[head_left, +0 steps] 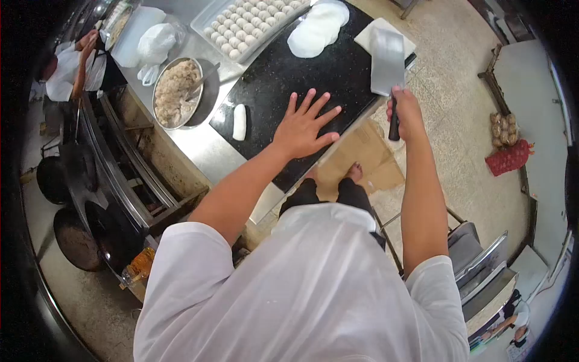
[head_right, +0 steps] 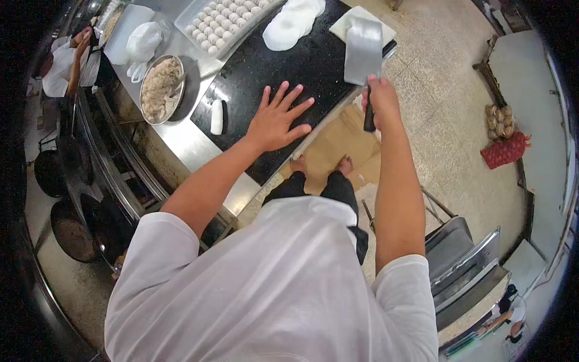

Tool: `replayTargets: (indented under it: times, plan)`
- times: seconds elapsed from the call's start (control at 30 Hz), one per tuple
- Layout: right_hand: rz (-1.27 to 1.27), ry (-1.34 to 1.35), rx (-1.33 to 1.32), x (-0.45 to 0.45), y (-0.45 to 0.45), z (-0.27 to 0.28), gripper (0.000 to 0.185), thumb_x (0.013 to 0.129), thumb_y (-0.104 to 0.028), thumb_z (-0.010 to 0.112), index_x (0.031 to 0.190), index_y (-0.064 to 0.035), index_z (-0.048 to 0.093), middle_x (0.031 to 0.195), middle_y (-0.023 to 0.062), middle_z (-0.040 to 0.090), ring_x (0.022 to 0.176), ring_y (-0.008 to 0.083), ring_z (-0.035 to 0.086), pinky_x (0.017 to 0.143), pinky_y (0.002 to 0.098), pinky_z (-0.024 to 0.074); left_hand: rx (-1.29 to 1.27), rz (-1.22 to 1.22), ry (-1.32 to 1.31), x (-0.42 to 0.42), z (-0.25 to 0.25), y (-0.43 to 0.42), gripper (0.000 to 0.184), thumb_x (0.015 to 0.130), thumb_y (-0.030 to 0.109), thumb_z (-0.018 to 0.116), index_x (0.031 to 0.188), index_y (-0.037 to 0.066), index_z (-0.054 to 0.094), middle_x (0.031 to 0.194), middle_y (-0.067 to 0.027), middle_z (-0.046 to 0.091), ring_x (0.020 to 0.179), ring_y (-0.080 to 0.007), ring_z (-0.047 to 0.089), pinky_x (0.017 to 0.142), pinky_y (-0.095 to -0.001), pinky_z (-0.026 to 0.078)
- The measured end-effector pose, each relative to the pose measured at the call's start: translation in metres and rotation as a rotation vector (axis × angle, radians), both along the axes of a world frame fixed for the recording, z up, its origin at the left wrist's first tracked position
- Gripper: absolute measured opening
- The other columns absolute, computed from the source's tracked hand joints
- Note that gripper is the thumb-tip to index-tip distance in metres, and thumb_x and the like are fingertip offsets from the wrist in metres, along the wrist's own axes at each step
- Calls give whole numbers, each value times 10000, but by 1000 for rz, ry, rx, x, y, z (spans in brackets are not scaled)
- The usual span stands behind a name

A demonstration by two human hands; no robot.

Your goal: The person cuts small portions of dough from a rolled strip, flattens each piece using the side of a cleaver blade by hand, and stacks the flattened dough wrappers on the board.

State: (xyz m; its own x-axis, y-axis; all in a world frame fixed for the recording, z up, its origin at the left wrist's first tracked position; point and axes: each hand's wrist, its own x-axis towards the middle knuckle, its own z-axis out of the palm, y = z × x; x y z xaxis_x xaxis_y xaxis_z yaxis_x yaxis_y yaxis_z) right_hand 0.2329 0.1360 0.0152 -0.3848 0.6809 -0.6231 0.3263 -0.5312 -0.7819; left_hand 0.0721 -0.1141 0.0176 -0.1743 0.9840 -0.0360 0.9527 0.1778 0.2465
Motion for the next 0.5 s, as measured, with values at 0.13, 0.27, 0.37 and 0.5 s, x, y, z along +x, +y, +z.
replayTargets:
  times: [0.13,0.27,0.37,0.5]
  plan:
    - [588,-185,64,48,-100,50,327,982,-316,647,1053,3,652,802,150,688,675,287,684,629,406,537,143,-12,-89,-1,19,-4,732,933,710,485,1522,275,485,1640,-99,343,1536,-401,228,1224,-642,119]
    - [960,-67,653,69,-182,-16,401,924,-378,703,1037,7,684,879,251,703,814,410,707,782,488,541,44,-372,-103,-7,-5,-32,743,868,701,574,1482,283,536,1604,-84,408,1527,-372,272,1215,-654,133]
    - [949,-158,391,43,-160,-14,438,916,-409,701,1009,19,688,879,262,703,859,433,703,813,512,532,0,-378,-36,-20,-3,-9,747,864,685,585,1489,281,527,1607,-73,405,1527,-352,282,1209,-654,152]
    - [934,-312,43,6,-105,9,487,933,-423,675,1095,36,664,943,262,719,940,424,704,847,494,530,164,-283,-11,-46,-6,39,756,890,673,559,1522,266,483,1634,-105,356,1528,-348,277,1202,-661,156]
